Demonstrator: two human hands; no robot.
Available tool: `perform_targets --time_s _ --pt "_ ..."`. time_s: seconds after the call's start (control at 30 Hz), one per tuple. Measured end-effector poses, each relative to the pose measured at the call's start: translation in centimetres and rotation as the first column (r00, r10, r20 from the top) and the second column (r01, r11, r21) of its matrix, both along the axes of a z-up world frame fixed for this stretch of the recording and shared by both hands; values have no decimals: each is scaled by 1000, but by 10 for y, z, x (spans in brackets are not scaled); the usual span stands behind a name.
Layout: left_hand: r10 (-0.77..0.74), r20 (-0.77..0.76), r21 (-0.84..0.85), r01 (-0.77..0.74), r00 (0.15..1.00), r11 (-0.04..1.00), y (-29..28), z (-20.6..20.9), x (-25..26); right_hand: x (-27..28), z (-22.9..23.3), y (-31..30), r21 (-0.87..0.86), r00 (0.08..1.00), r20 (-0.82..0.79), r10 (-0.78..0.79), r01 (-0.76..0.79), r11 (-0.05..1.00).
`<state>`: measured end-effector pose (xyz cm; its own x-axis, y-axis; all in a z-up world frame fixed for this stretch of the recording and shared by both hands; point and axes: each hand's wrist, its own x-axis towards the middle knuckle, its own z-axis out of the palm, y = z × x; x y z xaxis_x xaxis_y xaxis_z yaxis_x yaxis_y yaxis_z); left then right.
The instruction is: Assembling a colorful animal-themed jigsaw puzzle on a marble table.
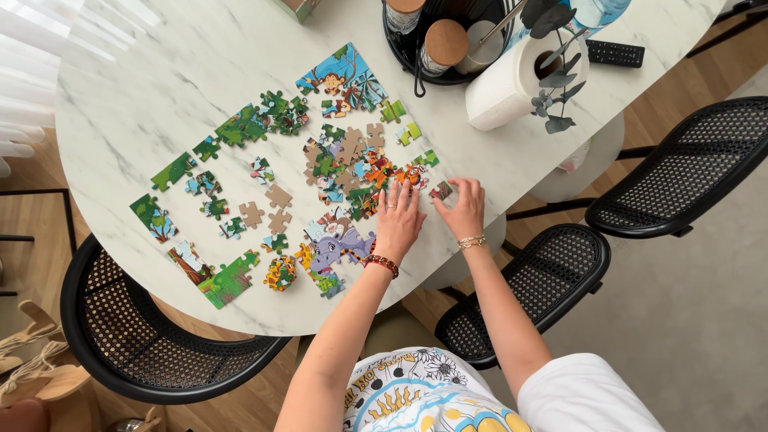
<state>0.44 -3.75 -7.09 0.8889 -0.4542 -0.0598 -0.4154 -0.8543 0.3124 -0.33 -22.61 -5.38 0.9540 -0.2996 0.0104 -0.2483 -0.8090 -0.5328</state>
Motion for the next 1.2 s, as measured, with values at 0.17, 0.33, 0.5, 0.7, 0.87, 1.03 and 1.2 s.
perform_targets --time_s 0.17,0.33,0.5,0.7,0.87,1.03,1.2 --pt "1 26 2 -1 1000 1000 0 -3 -2 12 -8 15 -154 957 144 250 -228 961" --pt "-15 27 2 15 1000 1000 -2 -7 2 20 -13 19 -252 935 183 305 -255 933" --pt "-43 -2 21 43 999 999 -8 -8 2 25 -23 10 -137 933 27 360 -353 925" --pt "-47 -51 75 50 998 996 -10 7 12 27 -31 9 -240 924 35 381 -363 900" --pt "-57 -83 146 68 995 987 -11 2 14 25 -34 11 -286 923 44 382 -355 890" --pt "-26 -67 186 38 997 982 -16 -6 14 23 -36 15 -315 925 60 375 -339 886" --pt "-47 -91 158 61 995 986 -16 -6 18 22 -35 19 -270 930 77 359 -327 906"
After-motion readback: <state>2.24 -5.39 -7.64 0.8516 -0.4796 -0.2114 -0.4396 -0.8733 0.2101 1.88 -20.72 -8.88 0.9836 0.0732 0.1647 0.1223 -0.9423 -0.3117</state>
